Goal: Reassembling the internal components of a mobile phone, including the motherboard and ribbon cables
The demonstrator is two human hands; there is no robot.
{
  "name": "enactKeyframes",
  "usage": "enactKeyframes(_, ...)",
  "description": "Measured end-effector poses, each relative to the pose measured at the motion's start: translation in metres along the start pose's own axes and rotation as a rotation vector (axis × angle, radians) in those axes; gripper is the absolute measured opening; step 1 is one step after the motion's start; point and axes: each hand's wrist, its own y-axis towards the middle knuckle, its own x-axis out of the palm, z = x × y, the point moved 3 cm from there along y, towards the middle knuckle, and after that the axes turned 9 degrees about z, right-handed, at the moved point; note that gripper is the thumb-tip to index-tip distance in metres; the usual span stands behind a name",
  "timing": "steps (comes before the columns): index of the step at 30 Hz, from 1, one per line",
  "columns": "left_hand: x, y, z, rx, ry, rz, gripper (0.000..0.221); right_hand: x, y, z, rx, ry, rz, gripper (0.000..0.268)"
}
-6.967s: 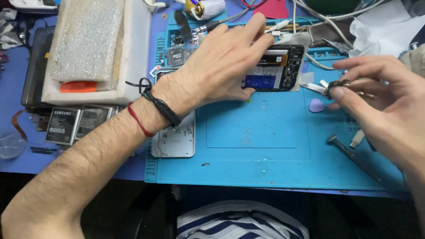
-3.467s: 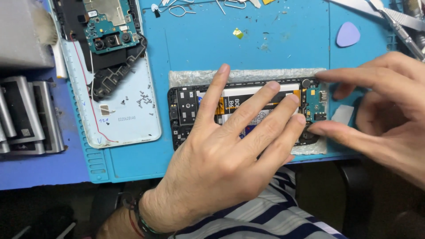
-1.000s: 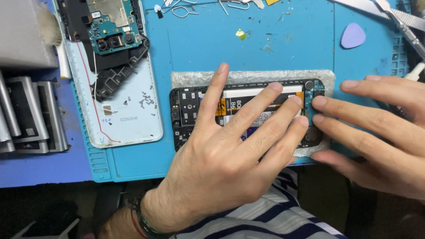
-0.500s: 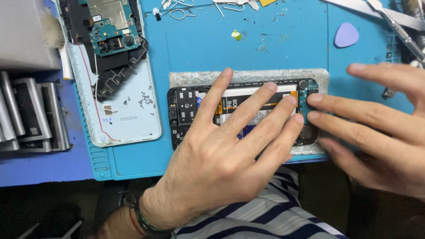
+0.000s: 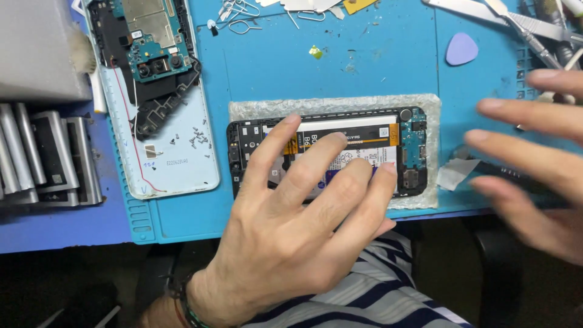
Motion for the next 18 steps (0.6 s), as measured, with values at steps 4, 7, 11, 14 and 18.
enactKeyframes(4,0.009,0.01,0.007,0.01,-0.038,0.019,0.023,-0.005,0.048,-0.041,-0.279,-0.145,0.083,0.048)
enactKeyframes(7,0.012,0.009,0.007,0.018,-0.05,0.032,0.022,-0.001,0.054,-0.047,-0.254,-0.045,0.105,0.045)
enactKeyframes(11,0.008,0.01,0.005,-0.001,-0.056,0.043,0.022,-0.001,0.054,-0.048,-0.254,-0.093,0.064,0.051)
enactKeyframes(14,0.004,0.01,0.003,-0.002,-0.059,0.062,0.023,0.001,0.055,-0.05,-0.238,-0.018,0.124,0.045)
enactKeyframes(18,-0.003,0.006,-0.002,0.015,-0.075,0.07,0.023,0.0,0.052,-0.054,-0.251,-0.068,0.108,0.054)
